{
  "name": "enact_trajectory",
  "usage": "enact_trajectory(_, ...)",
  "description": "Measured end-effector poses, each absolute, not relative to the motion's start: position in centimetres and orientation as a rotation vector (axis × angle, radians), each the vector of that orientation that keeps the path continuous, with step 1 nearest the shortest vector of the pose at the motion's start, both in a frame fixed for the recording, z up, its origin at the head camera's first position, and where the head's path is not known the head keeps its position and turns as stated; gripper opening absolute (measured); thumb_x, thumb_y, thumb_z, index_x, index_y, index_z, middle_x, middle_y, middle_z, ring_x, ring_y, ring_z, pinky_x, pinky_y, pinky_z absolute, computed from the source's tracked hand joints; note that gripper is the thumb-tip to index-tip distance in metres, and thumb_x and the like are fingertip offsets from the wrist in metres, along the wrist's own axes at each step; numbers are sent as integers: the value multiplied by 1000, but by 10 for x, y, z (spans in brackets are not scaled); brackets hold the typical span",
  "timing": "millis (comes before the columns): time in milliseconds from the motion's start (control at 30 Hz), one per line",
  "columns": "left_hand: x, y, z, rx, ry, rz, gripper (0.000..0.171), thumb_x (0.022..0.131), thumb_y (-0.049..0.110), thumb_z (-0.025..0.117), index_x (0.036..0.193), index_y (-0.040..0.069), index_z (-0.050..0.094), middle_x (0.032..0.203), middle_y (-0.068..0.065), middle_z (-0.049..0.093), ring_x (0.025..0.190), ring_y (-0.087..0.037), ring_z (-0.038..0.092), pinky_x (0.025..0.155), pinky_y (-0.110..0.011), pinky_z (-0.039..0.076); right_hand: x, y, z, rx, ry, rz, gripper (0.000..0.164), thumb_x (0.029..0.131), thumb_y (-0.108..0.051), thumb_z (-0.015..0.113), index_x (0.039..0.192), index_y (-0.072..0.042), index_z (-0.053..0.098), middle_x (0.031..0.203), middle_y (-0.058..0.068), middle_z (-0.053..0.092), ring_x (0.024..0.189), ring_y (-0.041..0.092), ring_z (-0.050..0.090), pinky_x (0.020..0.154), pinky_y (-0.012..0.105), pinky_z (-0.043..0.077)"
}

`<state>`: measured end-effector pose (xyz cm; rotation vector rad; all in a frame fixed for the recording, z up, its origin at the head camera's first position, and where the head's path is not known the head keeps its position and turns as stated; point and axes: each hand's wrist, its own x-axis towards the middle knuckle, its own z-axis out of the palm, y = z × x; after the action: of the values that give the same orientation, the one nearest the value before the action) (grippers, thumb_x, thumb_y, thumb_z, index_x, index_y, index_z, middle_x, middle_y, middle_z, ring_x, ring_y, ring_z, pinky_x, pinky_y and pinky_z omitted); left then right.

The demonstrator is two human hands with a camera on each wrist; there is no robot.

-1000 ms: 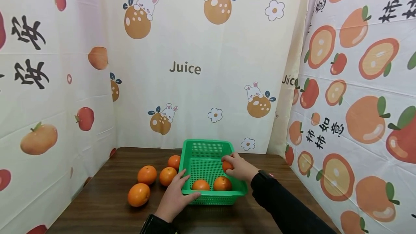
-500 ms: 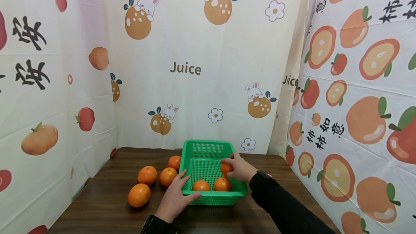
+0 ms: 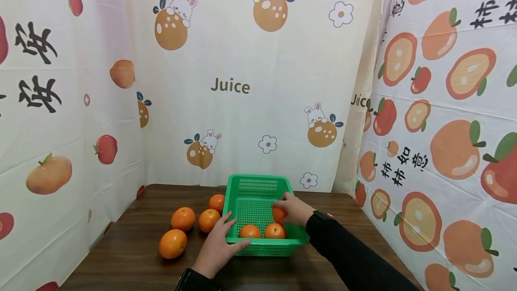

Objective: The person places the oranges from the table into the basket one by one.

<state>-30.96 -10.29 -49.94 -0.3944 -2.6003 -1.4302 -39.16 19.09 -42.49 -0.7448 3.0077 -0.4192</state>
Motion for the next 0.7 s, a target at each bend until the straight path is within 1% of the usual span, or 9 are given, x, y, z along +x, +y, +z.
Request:
enact_trajectory(100, -311, -103, -501, -395, -2600, -1434, 82, 86, 54, 86, 148, 6, 62, 168, -17, 41, 154, -47, 40, 115, -69, 43, -392, 190, -427, -741, 2988, -396, 53, 87, -8, 88, 133, -29, 73, 121, 9, 52, 100, 25, 56, 86, 42, 55)
enact_trajectory(333, -311, -103, -501, -388, -2597, -1431, 82, 86, 55, 86, 148, 6, 63, 168, -16, 42, 153, -46, 40, 115, -69, 43, -385, 184, -424, -748, 2947, -385, 54, 86, 0, 85, 132, -26, 74, 122, 10, 51, 97, 25, 56, 85, 42, 56)
enact_trajectory(433, -310, -103, -500, -392, -2598, -1422, 83, 86, 55, 86, 148, 6, 62, 168, -17, 42, 153, -46, 41, 115, -69, 43, -384, 182, -424, -764, 2940, -339, 52, 88, -1, 84, 132, -27, 74, 122, 8, 51, 96, 23, 55, 85, 40, 56)
enact_trajectory(700, -310, -103, -499, -381, -2596, -1420, 81, 86, 53, 87, 147, 7, 63, 168, -16, 42, 153, -46, 41, 115, -69, 43, -386, 180, -427, -836, 2949, -229, 49, 90, -7, 84, 133, -27, 73, 121, 9, 53, 96, 21, 55, 86, 39, 56)
